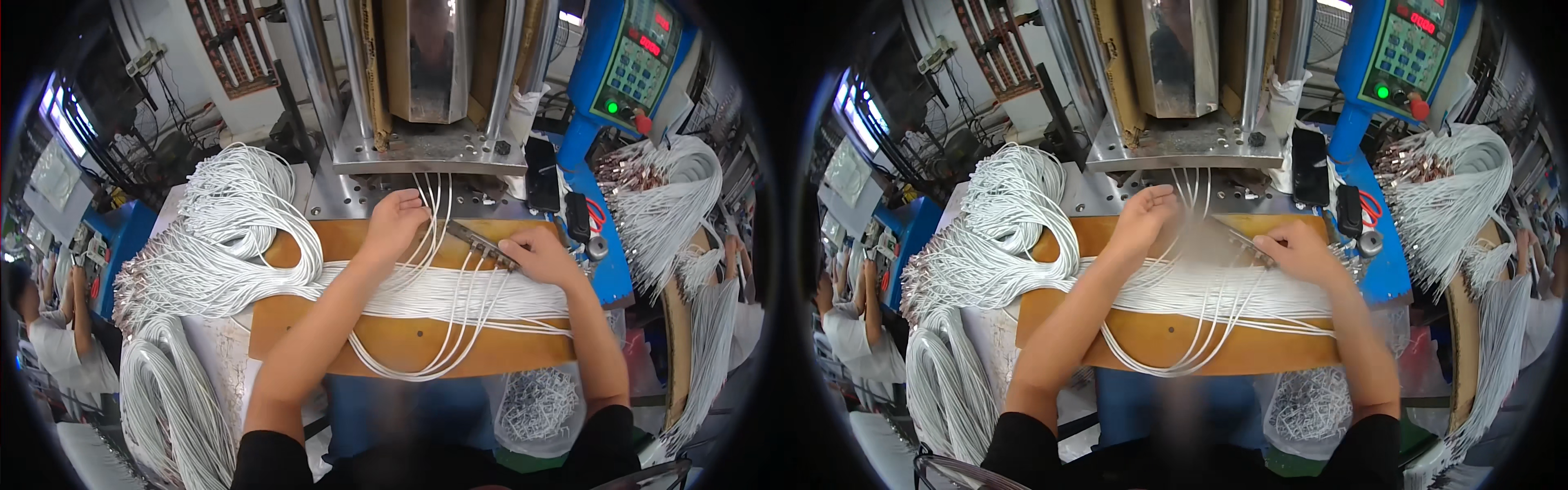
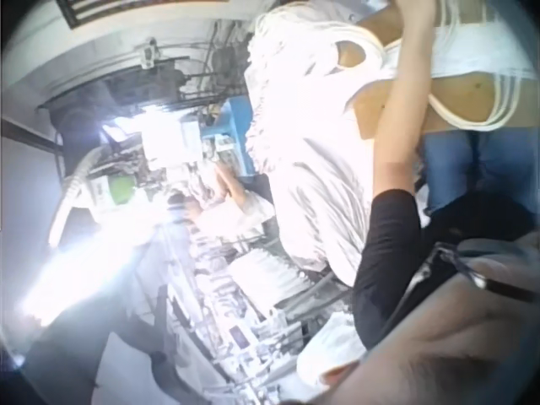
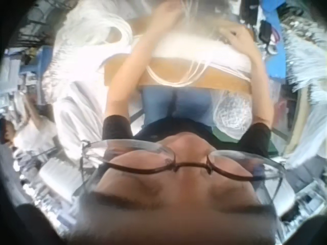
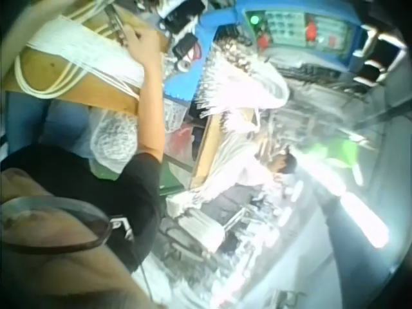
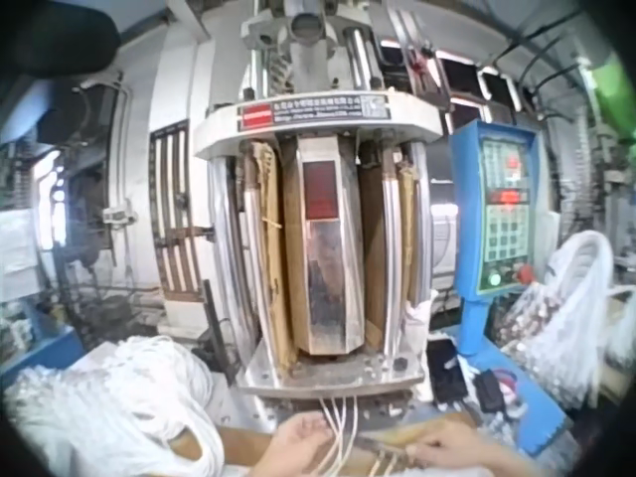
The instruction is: The person inserts cable connectors into a metal fixture, places them into a molding machine to mold the ends, removes the cables, and trims excess plastic using scissors.
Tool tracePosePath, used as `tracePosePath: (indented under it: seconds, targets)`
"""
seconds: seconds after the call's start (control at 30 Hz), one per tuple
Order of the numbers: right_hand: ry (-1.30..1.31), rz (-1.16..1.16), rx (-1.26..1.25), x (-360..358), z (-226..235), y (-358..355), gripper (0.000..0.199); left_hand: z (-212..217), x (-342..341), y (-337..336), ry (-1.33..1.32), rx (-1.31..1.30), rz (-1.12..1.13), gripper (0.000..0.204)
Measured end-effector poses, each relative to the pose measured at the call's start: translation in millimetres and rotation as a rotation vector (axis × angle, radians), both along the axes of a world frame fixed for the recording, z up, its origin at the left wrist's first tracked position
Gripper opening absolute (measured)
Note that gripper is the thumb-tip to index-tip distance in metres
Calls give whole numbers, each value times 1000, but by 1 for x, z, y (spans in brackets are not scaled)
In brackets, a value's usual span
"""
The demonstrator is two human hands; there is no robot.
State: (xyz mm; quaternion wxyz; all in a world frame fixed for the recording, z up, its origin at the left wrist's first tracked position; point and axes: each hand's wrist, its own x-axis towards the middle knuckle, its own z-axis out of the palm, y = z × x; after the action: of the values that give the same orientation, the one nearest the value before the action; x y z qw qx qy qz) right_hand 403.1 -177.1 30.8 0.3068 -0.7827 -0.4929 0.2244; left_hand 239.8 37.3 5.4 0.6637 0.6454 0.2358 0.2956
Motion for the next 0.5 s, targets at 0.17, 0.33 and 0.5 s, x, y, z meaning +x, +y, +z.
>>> tracePosePath:
  seconds: [0.17, 0.33, 0.5]
  targets:
    - [-661, -4, 291, 26, 5, 52, 23, -8, 29, 44, 288, -144, -111, 36]
    - [-1101, -100, 504, 115, -48, 148, 32, -18, 58, 49, -11, -703, -497, 26]
    - [-733, -144, 291, 121, -46, 170, 34, -1, 47, 41, -27, -714, -628, 29]
